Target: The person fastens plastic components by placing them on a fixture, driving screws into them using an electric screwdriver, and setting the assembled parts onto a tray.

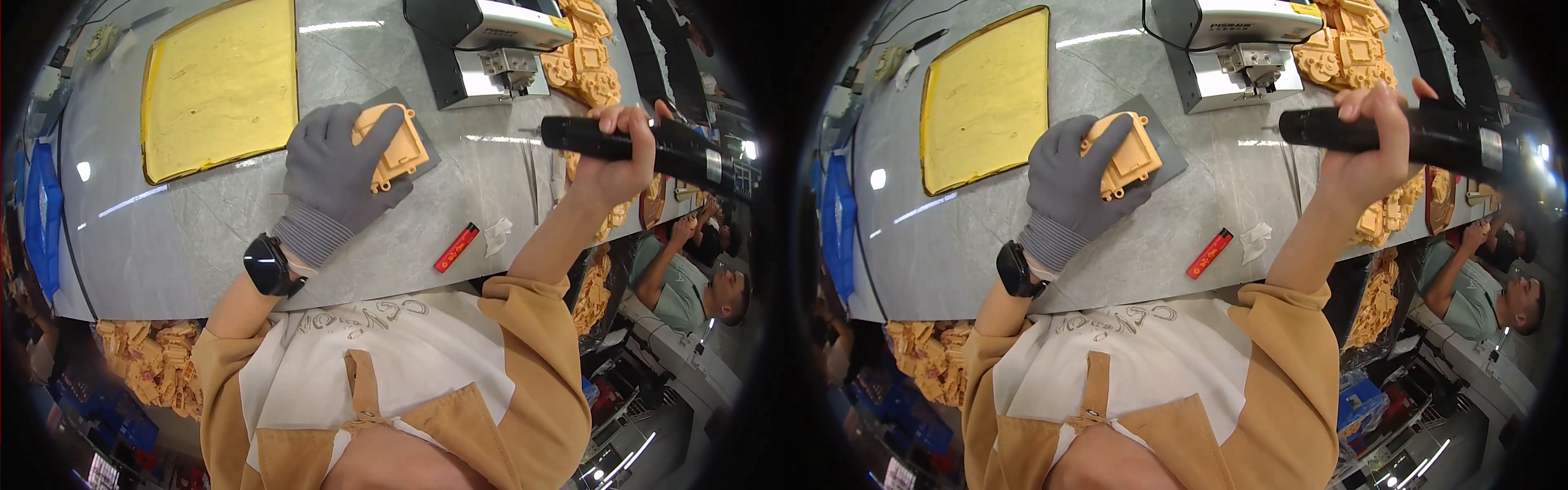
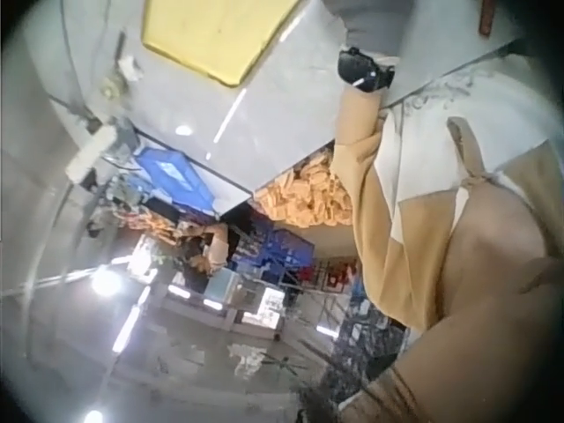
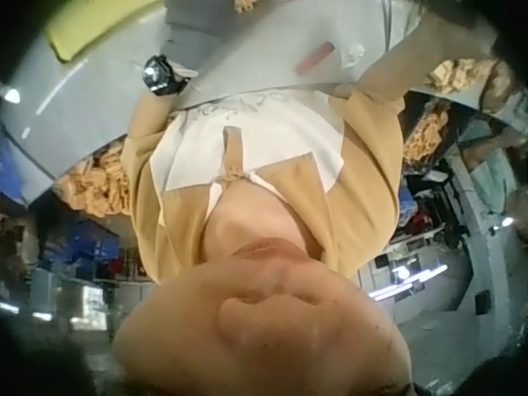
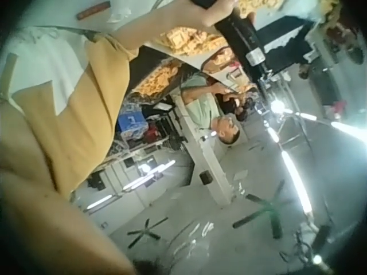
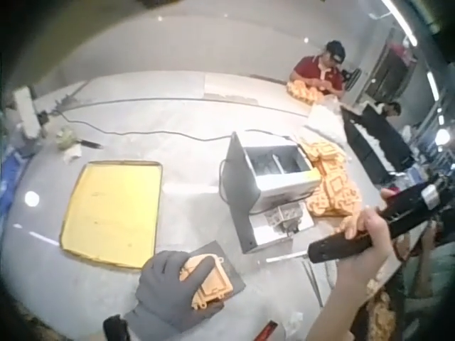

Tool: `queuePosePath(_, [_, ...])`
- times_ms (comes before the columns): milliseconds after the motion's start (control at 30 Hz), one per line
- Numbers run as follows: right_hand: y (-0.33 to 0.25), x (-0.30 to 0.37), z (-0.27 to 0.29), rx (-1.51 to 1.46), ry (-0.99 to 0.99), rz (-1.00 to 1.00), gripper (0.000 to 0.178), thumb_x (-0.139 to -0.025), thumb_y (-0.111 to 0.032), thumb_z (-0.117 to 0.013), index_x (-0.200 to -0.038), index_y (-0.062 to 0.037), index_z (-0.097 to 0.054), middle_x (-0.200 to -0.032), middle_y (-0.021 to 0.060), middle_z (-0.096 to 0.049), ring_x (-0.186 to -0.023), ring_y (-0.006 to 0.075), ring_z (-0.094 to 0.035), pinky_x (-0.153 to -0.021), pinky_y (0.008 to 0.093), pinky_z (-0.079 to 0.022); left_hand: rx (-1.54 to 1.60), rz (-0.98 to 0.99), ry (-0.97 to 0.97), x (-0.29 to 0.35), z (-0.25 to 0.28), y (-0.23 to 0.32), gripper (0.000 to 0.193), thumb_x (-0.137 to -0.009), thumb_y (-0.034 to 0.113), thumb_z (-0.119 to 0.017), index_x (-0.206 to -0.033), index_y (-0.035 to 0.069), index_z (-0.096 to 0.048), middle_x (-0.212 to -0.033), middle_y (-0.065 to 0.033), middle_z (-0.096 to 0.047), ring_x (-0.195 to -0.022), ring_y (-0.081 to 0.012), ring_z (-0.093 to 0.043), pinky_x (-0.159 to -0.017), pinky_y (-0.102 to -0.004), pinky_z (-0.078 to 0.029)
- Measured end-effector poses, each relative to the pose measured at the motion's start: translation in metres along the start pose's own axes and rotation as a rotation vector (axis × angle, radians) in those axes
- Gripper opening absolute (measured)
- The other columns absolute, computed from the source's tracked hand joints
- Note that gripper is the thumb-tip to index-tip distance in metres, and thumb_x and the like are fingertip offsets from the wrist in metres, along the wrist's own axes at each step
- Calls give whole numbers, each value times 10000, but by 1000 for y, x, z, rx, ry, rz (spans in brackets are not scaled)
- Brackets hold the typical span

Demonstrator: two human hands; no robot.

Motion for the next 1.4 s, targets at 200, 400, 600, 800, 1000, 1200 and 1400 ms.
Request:
queuePosePath(200, [5, -26, -20, -2, -64, 176, 358, -709, 90, -556, -1040, 45, -428, -571, 110, -513, -450, 170, -484, -486, 296, -436, -62, -8, -11, 7, -2, -1, 716, -643, 450, -699, -1215, 102, -448, -1129, -132, -422, -1101, -296, -384, -953, -449, -316])
queuePosePath(400, [10, -27, -41, 180, -123, 243, 373, -704, 99, -564, -1048, 52, -428, -559, 90, -499, -457, 170, -473, -520, 315, -441, 23, 16, -133, 4, 18, -2, 761, -677, 481, -669, -1268, 84, -402, -1275, -190, -366, -1180, -345, -364, -1005, -469, -262])
queuePosePath(600, [19, -28, -58, 200, -170, 246, 361, -700, 94, -578, -1032, 59, -442, -574, 112, -521, -453, 177, -493, -508, 304, -449, -117, -55, -111, -1, -11, 0, 747, -678, 453, -654, -1255, 43, -413, -1296, -167, -393, -1179, -315, -393, -1022, -466, -251])
queuePosePath(800, [33, -31, -54, 280, -184, 176, 359, -675, 100, -606, -1003, 64, -464, -590, 116, -550, -445, 168, -504, -501, 297, -462, 108, -77, -91, 0, 2, -1, 791, -653, 481, -655, -1263, 50, -395, -1297, -192, -377, -1183, -334, -385, -1023, -469, -256])
queuePosePath(1000, [38, -23, -48, 305, -229, 197, 368, -673, 108, -605, -1005, 34, -463, -611, 99, -539, -462, 160, -492, -499, 289, -441, 221, 41, 36, 23, 12, -29, 870, -589, 524, -697, -1273, 82, -391, -1289, -196, -375, -1189, -334, -378, -1042, -468, -246])
queuePosePath(1200, [-1, 46, -49, 63, -272, -67, 399, -708, -11, -487, -1097, -77, -429, -616, 26, -454, -472, 137, -423, -556, 320, -386, 315, 45, 62, 39, -9, -41, 866, -526, 461, -763, -1233, 91, -425, -1216, -130, -458, -1133, -245, -454, -1050, -438, -260])
queuePosePath(1400, [-1, 83, -87, -78, -434, -125, 488, -726, 31, -452, -1186, -66, -321, -593, 68, -445, -456, 186, -434, -517, 368, -416, 325, 23, 72, 33, -18, -46, 856, -548, 493, -746, -1237, 101, -423, -1196, -132, -466, -1124, -248, -462, -1059, -439, -253])
Point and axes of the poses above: each hand's wrist, its own x-axis away from the middle knuckle, its own z-axis out of the back of the hand, y = z × x, the point moved 5 cm from there along -x, towards the middle knuckle
